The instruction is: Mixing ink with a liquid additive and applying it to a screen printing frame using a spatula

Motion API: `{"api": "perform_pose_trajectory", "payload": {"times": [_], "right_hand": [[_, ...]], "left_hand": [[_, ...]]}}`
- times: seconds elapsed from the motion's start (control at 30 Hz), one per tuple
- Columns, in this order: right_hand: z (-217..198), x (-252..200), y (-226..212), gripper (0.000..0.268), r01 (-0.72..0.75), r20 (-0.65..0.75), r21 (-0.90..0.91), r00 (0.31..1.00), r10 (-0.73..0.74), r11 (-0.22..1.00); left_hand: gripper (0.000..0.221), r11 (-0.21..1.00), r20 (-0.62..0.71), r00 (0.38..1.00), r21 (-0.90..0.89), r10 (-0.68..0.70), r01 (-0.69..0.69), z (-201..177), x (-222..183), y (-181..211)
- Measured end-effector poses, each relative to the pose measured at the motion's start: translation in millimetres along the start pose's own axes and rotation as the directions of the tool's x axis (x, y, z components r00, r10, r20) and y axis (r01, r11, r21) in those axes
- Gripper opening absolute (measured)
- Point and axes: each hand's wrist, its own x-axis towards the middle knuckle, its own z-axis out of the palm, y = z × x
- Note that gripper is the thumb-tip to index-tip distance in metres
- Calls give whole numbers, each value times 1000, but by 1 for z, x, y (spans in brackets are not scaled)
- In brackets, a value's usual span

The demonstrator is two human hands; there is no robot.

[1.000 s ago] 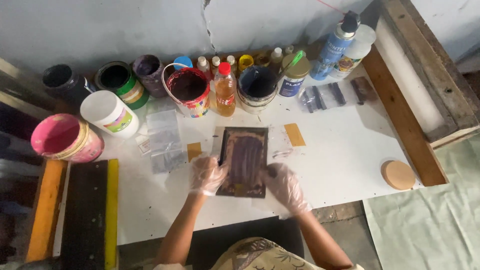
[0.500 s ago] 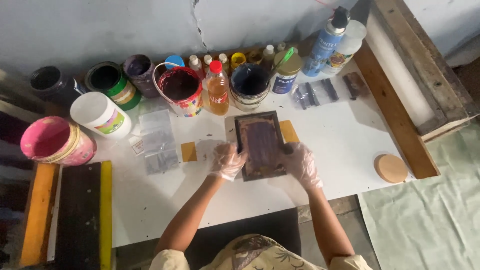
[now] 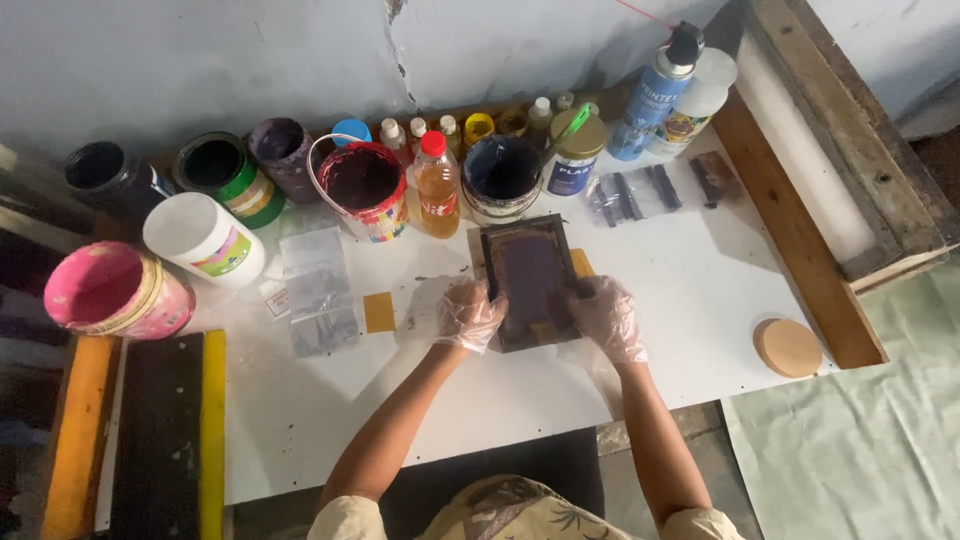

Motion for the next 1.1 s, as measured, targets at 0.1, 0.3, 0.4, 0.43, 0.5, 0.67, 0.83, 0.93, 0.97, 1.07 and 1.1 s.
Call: {"api": "perform_pose_trajectory", "payload": {"times": [0.1,0.3,0.4,0.43,0.5,0.67,0.83,0.93,0.97,1.07,1.1], "right_hand": [[-2,1,2,41,23,27,-38,999,-22,999],[7,13,16,40,93,15,-59,996,-92,994],[16,28,34,40,136,-4,-65,991,-137,989],[16,29,36,40,136,-3,-66,991,-137,988],[15,31,39,41,150,-3,-70,989,-151,986],[16,26,39,40,208,-36,-35,977,-209,977],[26,46,66,34,223,-71,-123,970,-233,967],[26,56,83,41,376,-129,-216,904,-408,901],[26,54,84,40,420,-190,-222,866,-462,880],[18,43,71,39,472,-283,-211,809,-516,856],[14,38,64,38,480,-316,-189,796,-516,857]], "left_hand": [[29,988,54,992,104,110,-115,5,-3,-9],[33,991,87,988,-29,-125,128,4,0,-1],[36,971,192,958,-67,-214,230,10,1,-1],[36,971,193,957,-67,-215,231,10,0,-1],[40,973,159,966,-75,-205,219,8,-1,0],[32,967,-194,957,180,214,-180,31,-15,-18],[40,985,-221,973,169,69,-31,-13,0,10],[54,995,-145,987,56,-70,79,-63,22,20],[45,994,-323,946,98,-8,42,-59,25,12],[35,991,-322,941,37,-106,125,-90,36,7],[36,967,-129,958,-49,-255,251,-107,41,8]]}}
